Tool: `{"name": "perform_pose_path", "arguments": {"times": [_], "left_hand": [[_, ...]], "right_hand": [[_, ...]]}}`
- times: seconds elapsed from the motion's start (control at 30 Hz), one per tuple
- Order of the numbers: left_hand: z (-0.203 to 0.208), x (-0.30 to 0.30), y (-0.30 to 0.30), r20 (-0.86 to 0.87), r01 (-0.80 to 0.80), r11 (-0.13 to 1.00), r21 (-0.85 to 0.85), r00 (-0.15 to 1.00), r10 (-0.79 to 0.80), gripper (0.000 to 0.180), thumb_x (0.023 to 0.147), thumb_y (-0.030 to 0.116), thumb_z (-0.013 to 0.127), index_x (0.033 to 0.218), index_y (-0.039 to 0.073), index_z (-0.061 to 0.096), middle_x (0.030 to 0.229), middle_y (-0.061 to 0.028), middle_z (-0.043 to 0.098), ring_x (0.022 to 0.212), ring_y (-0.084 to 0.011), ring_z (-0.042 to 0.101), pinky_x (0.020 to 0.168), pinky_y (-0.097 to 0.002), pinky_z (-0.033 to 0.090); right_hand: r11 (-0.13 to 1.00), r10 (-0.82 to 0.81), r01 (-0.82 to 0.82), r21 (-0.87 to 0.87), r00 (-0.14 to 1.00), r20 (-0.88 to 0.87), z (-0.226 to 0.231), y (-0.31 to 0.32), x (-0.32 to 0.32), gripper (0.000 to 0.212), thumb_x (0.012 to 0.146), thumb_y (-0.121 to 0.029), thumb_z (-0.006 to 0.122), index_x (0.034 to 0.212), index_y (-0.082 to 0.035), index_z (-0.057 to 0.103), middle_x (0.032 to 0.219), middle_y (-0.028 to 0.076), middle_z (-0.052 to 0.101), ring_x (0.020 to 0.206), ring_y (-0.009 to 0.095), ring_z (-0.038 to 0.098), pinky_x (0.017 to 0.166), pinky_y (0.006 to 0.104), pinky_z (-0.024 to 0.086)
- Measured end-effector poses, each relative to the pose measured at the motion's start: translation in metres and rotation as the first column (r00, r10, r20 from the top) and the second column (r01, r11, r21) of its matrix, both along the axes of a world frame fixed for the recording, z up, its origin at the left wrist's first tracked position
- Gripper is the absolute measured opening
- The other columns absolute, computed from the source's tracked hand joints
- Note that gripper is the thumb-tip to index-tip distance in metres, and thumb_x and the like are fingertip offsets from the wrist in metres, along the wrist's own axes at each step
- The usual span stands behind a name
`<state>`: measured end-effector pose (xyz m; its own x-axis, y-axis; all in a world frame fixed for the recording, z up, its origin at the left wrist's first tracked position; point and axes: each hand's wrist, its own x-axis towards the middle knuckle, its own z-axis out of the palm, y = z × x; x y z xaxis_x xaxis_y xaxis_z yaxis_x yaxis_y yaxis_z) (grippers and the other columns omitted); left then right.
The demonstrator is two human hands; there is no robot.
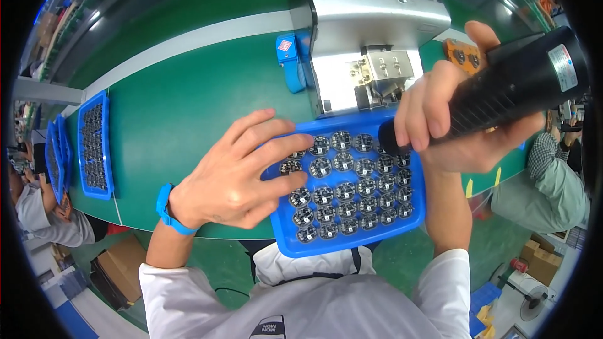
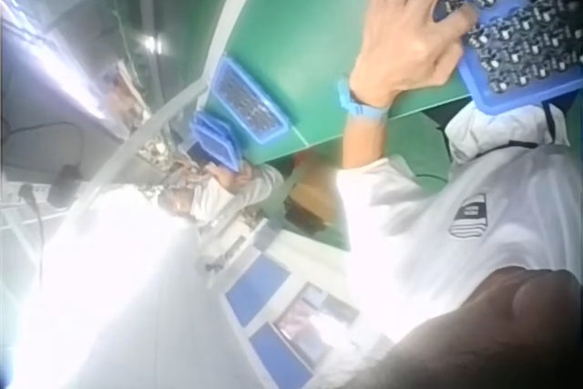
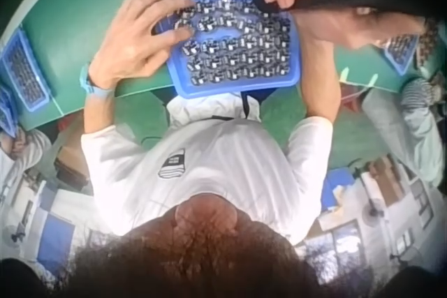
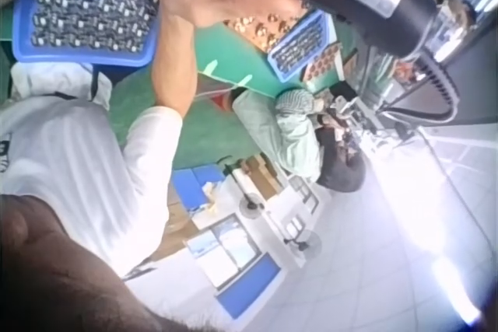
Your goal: The person fastens screws into small electronic components held in a tray using an electric screwdriver.
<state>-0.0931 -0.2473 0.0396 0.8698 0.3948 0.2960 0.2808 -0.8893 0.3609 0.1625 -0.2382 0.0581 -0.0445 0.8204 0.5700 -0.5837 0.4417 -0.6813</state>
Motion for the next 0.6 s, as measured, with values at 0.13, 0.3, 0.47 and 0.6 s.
{"name": "perform_pose_path", "arguments": {"times": [0.13, 0.3, 0.47, 0.6], "left_hand": [[-0.001, 0.012, -0.004, -0.036, 0.002, 1.000, -0.027, 0.999, -0.003, 0.039, 0.063, 0.013, 0.063, 0.101, 0.013, 0.072, 0.131, -0.0142, 0.055, 0.119, -0.0376, 0.050, 0.104, -0.0575, 0.037], [-0.004, 0.016, -0.003, -0.024, -0.050, 0.999, -0.005, 0.998, 0.050, 0.042, 0.061, 0.007, 0.061, 0.101, 0.011, 0.072, 0.132, -0.0148, 0.054, 0.119, -0.0375, 0.050, 0.105, -0.0573, 0.037], [0.012, 0.004, -0.014, 0.079, -0.138, 0.990, -0.001, 0.987, 0.138, 0.036, 0.062, 0.001, 0.062, 0.096, 0.007, 0.070, 0.120, -0.0176, 0.061, 0.111, -0.0379, 0.056, 0.099, -0.0553, 0.042], [0.009, -0.014, -0.045, 0.073, -0.206, 0.973, -0.106, 0.974, 0.215, 0.032, 0.073, 0.011, 0.069, 0.104, 0.005, 0.066, 0.128, -0.0189, 0.055, 0.116, -0.0366, 0.053, 0.099, -0.0504, 0.043]], "right_hand": [[1.000, -0.020, 0.020, -0.015, 1.000, -0.018, 0.002, 0.000, 0.000, 0.091, 0.089, -0.075, 0.028, 0.144, -0.003, 0.026, 0.056, 0.003, 0.044, 0.036, 0.013, 0.042, 0.034, 0.0292, 0.042], [0.999, -0.033, 0.030, -0.042, 0.997, -0.072, 0.008, 0.001, 0.005, 0.093, 0.089, -0.075, 0.033, 0.143, 0.001, 0.026, 0.059, 0.002, 0.044, 0.038, 0.013, 0.042, 0.034, 0.0294, 0.042], [1.000, 0.015, -0.015, 0.018, 0.999, -0.035, 0.003, 0.006, 0.014, 0.089, 0.092, -0.072, 0.030, 0.144, 0.000, 0.027, 0.064, 0.003, 0.046, 0.044, 0.014, 0.046, 0.040, 0.0300, 0.043], [0.997, 0.071, -0.071, 0.009, 0.997, -0.027, 0.002, 0.008, 0.025, 0.083, 0.095, -0.066, 0.032, 0.147, -0.002, 0.025, 0.078, 0.006, 0.046, 0.058, 0.015, 0.049, 0.055, 0.0320, 0.046]]}}
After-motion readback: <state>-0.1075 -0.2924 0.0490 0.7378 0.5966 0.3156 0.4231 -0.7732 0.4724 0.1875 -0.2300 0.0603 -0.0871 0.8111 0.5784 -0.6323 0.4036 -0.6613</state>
